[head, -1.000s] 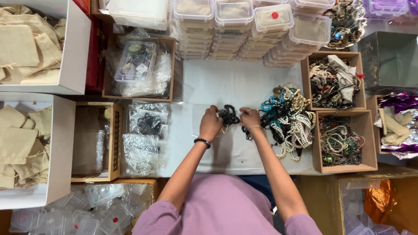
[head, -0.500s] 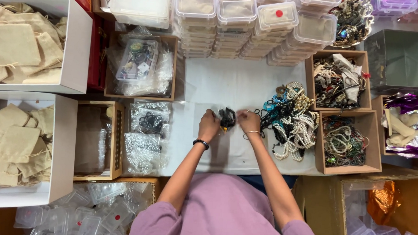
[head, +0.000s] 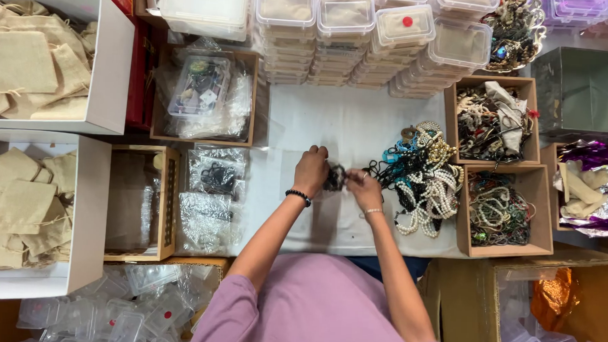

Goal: The person sorts through a pile of necklaces and bracelets on a table, then places selected items into small clear plastic bags. They seal the bags and set them aside, repeating the process with different jewelry pieces.

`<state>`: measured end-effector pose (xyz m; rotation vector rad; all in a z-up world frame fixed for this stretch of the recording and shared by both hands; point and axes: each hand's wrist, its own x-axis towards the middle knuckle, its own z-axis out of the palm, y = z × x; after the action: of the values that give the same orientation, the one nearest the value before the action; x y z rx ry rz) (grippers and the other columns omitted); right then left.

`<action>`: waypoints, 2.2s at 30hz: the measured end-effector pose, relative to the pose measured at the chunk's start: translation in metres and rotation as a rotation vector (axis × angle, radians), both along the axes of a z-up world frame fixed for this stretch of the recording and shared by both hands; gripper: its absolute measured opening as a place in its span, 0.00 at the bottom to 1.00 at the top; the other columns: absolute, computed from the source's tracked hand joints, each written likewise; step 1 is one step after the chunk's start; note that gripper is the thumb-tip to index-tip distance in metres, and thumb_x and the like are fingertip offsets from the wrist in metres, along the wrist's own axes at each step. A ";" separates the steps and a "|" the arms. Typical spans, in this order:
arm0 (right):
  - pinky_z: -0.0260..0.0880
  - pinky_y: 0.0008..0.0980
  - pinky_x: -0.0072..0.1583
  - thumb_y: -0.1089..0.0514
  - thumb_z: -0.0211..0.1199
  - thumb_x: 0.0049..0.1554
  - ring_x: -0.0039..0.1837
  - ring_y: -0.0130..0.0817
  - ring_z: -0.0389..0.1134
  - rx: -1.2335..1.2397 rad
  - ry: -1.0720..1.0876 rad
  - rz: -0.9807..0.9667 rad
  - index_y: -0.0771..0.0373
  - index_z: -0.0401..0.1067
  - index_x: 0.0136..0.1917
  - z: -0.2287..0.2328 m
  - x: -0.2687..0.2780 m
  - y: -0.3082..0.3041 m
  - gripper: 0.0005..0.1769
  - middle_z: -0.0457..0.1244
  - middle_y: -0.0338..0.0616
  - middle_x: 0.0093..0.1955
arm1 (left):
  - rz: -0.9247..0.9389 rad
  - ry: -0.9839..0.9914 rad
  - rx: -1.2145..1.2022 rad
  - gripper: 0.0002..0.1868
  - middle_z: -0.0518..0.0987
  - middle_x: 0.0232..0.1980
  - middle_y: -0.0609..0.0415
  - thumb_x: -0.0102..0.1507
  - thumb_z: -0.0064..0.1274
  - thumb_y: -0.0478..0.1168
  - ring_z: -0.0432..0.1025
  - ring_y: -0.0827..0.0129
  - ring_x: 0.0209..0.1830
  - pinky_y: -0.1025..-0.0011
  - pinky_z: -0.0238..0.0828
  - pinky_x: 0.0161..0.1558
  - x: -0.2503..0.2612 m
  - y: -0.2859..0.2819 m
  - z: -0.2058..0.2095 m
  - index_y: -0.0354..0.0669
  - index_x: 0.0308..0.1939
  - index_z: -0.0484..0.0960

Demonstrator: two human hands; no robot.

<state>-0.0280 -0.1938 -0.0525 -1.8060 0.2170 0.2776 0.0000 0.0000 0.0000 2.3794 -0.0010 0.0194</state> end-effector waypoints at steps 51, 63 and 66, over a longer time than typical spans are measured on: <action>0.75 0.28 0.52 0.64 0.72 0.56 0.49 0.28 0.76 -0.360 -0.667 0.100 0.62 0.74 0.54 0.248 0.018 -0.005 0.13 0.73 0.43 0.46 | -0.116 0.234 -1.011 0.14 0.73 0.42 0.66 0.72 0.54 0.48 0.63 0.81 0.43 0.80 0.62 0.48 0.022 0.070 0.073 0.41 0.48 0.80; 0.78 0.28 0.59 0.64 0.71 0.61 0.55 0.30 0.75 0.063 -0.637 0.197 0.67 0.74 0.58 0.321 0.046 0.004 0.14 0.72 0.45 0.50 | -0.491 0.248 -1.294 0.31 0.75 0.69 0.56 0.63 0.59 0.49 0.67 0.71 0.70 0.69 0.62 0.70 -0.002 0.023 0.122 0.46 0.68 0.72; 0.77 0.29 0.61 0.64 0.71 0.59 0.58 0.30 0.73 0.180 -0.569 0.169 0.68 0.70 0.65 0.324 0.047 -0.005 0.22 0.71 0.45 0.54 | -0.441 0.256 -1.377 0.29 0.79 0.67 0.52 0.70 0.52 0.54 0.72 0.68 0.67 0.68 0.68 0.69 0.004 0.010 0.127 0.42 0.70 0.74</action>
<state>0.0187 -0.1987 0.2712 -1.6537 -0.3519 -0.1028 0.0042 0.0102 0.1265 0.9570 -0.2912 -0.3725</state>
